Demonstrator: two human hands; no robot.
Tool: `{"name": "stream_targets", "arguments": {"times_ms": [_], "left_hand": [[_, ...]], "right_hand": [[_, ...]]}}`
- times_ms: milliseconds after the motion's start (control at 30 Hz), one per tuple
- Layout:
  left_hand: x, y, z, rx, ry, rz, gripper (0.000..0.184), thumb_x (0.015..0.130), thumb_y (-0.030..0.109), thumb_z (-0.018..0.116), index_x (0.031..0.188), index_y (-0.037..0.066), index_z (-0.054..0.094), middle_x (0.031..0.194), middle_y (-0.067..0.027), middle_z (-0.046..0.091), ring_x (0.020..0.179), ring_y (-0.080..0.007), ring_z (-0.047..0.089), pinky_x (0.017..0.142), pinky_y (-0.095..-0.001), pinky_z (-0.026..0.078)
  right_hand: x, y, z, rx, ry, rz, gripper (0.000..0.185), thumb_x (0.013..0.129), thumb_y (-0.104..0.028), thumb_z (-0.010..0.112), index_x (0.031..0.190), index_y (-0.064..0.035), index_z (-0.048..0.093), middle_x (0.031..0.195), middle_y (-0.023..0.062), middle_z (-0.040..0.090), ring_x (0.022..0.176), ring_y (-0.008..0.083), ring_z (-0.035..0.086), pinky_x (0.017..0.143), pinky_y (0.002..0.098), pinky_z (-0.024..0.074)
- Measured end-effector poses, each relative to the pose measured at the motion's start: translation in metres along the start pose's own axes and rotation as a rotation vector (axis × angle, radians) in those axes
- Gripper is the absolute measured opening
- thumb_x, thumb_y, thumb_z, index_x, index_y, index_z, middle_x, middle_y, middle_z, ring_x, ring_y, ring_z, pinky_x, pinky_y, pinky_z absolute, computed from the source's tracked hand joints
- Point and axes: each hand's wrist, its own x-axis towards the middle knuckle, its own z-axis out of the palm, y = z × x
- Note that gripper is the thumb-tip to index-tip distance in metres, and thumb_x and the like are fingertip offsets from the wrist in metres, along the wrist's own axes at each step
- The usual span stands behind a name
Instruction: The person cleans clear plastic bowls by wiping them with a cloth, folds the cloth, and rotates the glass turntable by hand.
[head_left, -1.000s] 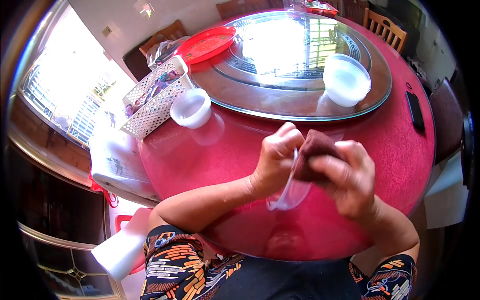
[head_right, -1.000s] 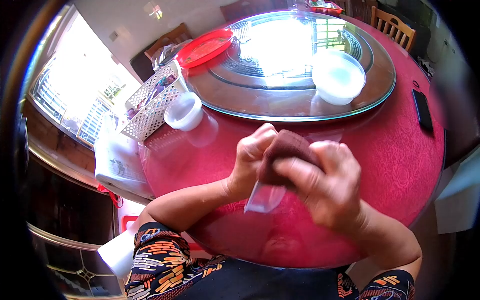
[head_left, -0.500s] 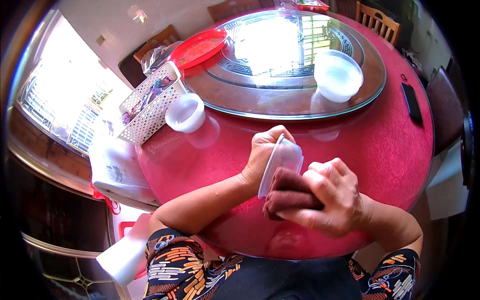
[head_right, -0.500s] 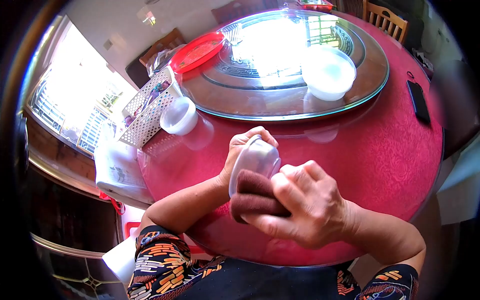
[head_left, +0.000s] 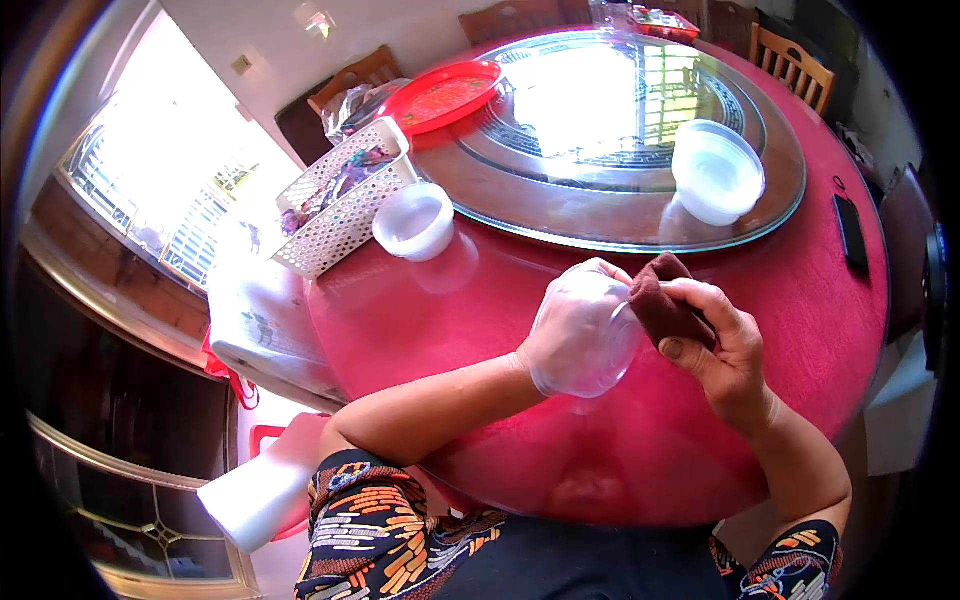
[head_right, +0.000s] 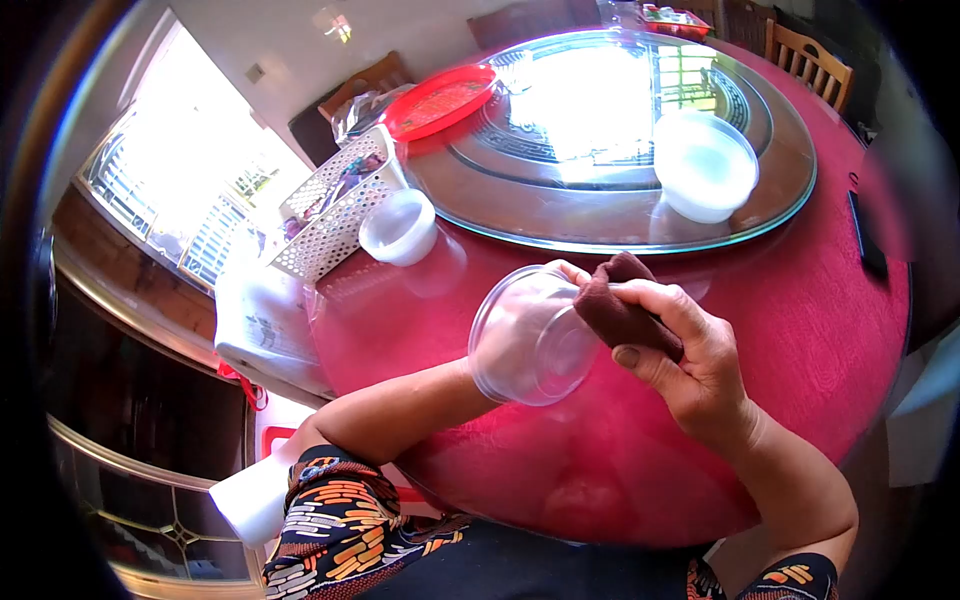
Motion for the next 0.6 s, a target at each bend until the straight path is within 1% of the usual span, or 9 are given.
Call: {"name": "stream_targets", "arguments": {"times_ms": [167,200,233,267,333,433,500,533,600], "left_hand": [[-0.005,0.018,-0.018,0.232,-0.016,0.42,0.02,0.084,0.003,0.071,0.103,0.003,0.064,0.092,-0.0049,0.064,0.081,-0.018,0.066,0.069,-0.0309,0.055],[0.002,0.006,-0.037,0.386,-0.017,0.484,0.025,0.087,0.002,0.07,0.111,0.002,0.063,0.099,-0.007,0.065,0.084,-0.0179,0.066,0.073,-0.0299,0.056],[0.007,0.024,-0.039,0.019,0.049,0.154,0.027,0.087,0.0,0.068,0.113,0.001,0.063,0.099,-0.0084,0.065,0.08,-0.0172,0.066,0.07,-0.0287,0.055],[0.013,0.042,-0.04,-0.403,0.229,-0.121,0.028,0.087,-0.003,0.067,0.115,0.0,0.062,0.099,-0.0098,0.065,0.075,-0.0165,0.066,0.067,-0.0275,0.055],[0.025,0.077,-0.055,-0.096,0.43,-0.01,0.022,0.087,-0.005,0.065,0.108,-0.001,0.062,0.083,-0.005,0.061,0.065,-0.0144,0.064,0.055,-0.0276,0.051],[0.033,0.098,-0.107,-0.008,0.659,0.099,0.029,0.08,-0.009,0.067,0.108,-0.004,0.062,0.077,-0.0055,0.063,0.056,-0.0115,0.06,0.05,-0.0231,0.047],[0.039,0.101,-0.15,0.171,0.865,0.164,0.034,0.074,-0.011,0.067,0.107,-0.004,0.063,0.071,-0.0036,0.061,0.049,-0.0087,0.053,0.041,-0.0249,0.042],[0.033,0.108,-0.164,0.336,0.913,0.111,0.033,0.072,-0.01,0.068,0.104,-0.003,0.064,0.072,-0.0036,0.062,0.047,-0.008,0.052,0.038,-0.0249,0.039],[0.028,0.103,-0.203,0.404,0.977,0.015,0.029,0.069,-0.007,0.067,0.098,-0.002,0.066,0.075,-0.005,0.064,0.047,-0.0072,0.052,0.038,-0.0235,0.039]], "right_hand": [[-0.002,0.001,0.0,0.044,-0.058,0.104,0.043,0.088,0.0,0.075,0.129,-0.0024,0.06,0.113,0.0112,0.069,0.104,0.0186,0.067,0.091,0.0314,0.0552],[-0.003,0.0,0.002,0.063,-0.086,0.145,0.041,0.087,-0.001,0.076,0.126,-0.0019,0.062,0.11,0.0099,0.069,0.102,0.0178,0.067,0.09,0.0311,0.0556],[-0.002,-0.003,0.004,0.013,-0.12,0.11,0.043,0.082,-0.001,0.081,0.121,-0.0031,0.065,0.103,0.011,0.07,0.096,0.0199,0.07,0.086,0.0322,0.0569],[-0.001,-0.002,0.005,-0.081,-0.186,0.06,0.044,0.078,-0.003,0.083,0.119,-0.0046,0.067,0.098,0.0115,0.07,0.091,0.0225,0.07,0.081,0.0339,0.0571],[-0.001,0.0,0.01,-0.252,-0.249,-0.079,0.046,0.07,-0.008,0.087,0.113,-0.009,0.07,0.089,0.0123,0.068,0.078,0.0304,0.068,0.07,0.0396,0.0551],[0.001,0.001,0.008,-0.316,-0.262,-0.101,0.045,0.07,-0.01,0.087,0.112,-0.011,0.07,0.086,0.0106,0.067,0.075,0.0295,0.067,0.067,0.0404,0.054],[0.001,0.004,0.006,-0.33,-0.24,-0.066,0.044,0.07,-0.01,0.086,0.111,-0.0117,0.07,0.085,0.0102,0.067,0.075,0.0292,0.067,0.068,0.0401,0.054],[0.001,0.006,0.005,-0.338,-0.228,-0.047,0.044,0.07,-0.01,0.086,0.111,-0.0121,0.07,0.085,0.01,0.067,0.075,0.0291,0.067,0.068,0.04,0.054],[0.0,0.006,0.005,-0.365,-0.254,-0.035,0.044,0.071,-0.01,0.086,0.111,-0.0128,0.07,0.085,0.0098,0.067,0.075,0.0289,0.067,0.068,0.0399,0.054]]}}
